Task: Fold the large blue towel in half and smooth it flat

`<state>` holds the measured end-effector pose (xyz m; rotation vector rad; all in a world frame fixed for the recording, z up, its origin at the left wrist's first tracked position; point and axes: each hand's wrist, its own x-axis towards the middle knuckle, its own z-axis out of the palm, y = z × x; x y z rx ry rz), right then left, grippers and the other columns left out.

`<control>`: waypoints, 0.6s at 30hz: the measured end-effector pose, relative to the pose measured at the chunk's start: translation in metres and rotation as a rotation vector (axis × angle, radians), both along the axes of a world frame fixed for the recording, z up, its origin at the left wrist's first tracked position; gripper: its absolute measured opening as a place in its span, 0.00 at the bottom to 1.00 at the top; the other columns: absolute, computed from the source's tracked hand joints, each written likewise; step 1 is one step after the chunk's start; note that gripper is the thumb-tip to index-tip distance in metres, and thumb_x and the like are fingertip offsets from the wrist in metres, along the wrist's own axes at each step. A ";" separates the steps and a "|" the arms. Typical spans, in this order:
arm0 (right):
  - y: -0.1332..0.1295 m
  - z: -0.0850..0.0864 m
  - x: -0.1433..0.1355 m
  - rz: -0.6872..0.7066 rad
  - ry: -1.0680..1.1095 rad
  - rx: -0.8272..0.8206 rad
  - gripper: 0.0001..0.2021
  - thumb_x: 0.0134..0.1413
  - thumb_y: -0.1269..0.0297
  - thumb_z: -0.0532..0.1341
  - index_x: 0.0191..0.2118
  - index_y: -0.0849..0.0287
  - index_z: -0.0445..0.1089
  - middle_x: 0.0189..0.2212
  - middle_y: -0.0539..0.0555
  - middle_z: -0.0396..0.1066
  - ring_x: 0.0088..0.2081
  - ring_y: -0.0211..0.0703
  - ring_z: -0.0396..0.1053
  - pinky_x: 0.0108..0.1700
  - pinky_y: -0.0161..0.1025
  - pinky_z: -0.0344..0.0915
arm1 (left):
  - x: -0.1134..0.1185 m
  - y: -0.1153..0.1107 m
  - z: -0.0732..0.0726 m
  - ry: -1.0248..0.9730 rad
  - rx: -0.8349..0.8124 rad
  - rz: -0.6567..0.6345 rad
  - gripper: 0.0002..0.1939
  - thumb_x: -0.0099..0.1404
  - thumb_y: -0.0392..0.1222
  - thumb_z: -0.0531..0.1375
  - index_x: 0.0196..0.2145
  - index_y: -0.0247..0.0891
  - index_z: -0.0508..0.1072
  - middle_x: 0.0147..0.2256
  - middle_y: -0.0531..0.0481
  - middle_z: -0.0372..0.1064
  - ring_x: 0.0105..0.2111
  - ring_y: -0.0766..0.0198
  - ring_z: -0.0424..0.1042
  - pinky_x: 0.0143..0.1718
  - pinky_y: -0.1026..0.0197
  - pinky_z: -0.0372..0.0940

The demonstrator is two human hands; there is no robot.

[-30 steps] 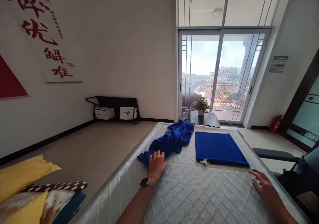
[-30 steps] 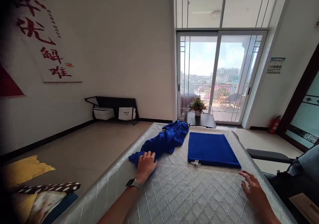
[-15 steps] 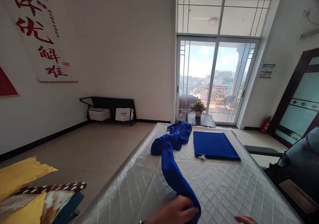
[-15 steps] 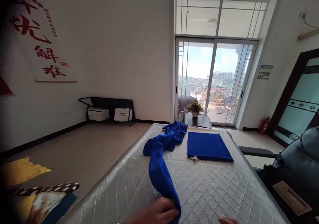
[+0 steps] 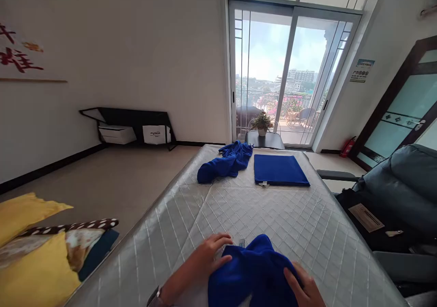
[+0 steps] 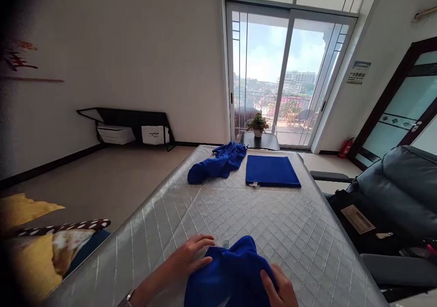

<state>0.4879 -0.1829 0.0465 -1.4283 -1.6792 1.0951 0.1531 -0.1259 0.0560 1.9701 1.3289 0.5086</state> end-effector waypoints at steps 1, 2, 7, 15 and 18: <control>0.001 0.004 0.001 0.018 -0.014 0.015 0.29 0.66 0.34 0.53 0.51 0.48 0.80 0.51 0.57 0.78 0.53 0.57 0.74 0.59 0.50 0.70 | -0.006 0.003 -0.003 0.009 -0.001 0.013 0.17 0.71 0.58 0.59 0.50 0.52 0.78 0.59 0.49 0.73 0.59 0.52 0.70 0.65 0.50 0.62; 0.000 0.009 0.003 0.052 -0.035 0.025 0.28 0.66 0.35 0.53 0.52 0.48 0.80 0.55 0.57 0.76 0.55 0.56 0.73 0.60 0.49 0.70 | -0.009 0.006 -0.006 0.012 0.004 0.017 0.17 0.72 0.57 0.57 0.50 0.51 0.79 0.58 0.49 0.74 0.59 0.52 0.71 0.65 0.50 0.62; -0.008 0.032 0.013 0.347 -0.087 0.014 0.25 0.69 0.38 0.53 0.45 0.46 0.83 0.51 0.57 0.78 0.52 0.53 0.75 0.57 0.45 0.70 | 0.009 0.019 -0.018 0.131 0.121 -0.027 0.16 0.71 0.51 0.60 0.53 0.50 0.78 0.55 0.47 0.76 0.57 0.51 0.71 0.63 0.47 0.62; 0.025 0.006 0.009 0.157 -0.042 -0.194 0.33 0.65 0.32 0.52 0.57 0.52 0.76 0.34 0.52 0.77 0.22 0.38 0.70 0.19 0.33 0.63 | 0.027 0.027 0.004 0.137 -0.049 -0.186 0.13 0.66 0.39 0.55 0.44 0.47 0.77 0.47 0.51 0.76 0.49 0.58 0.74 0.53 0.58 0.66; 0.068 0.009 -0.004 0.113 -0.149 -0.027 0.27 0.67 0.39 0.53 0.58 0.52 0.74 0.47 0.56 0.78 0.33 0.41 0.75 0.33 0.38 0.73 | 0.028 0.027 0.010 0.111 -0.106 -0.166 0.15 0.71 0.44 0.50 0.37 0.45 0.76 0.44 0.50 0.76 0.47 0.59 0.73 0.52 0.58 0.66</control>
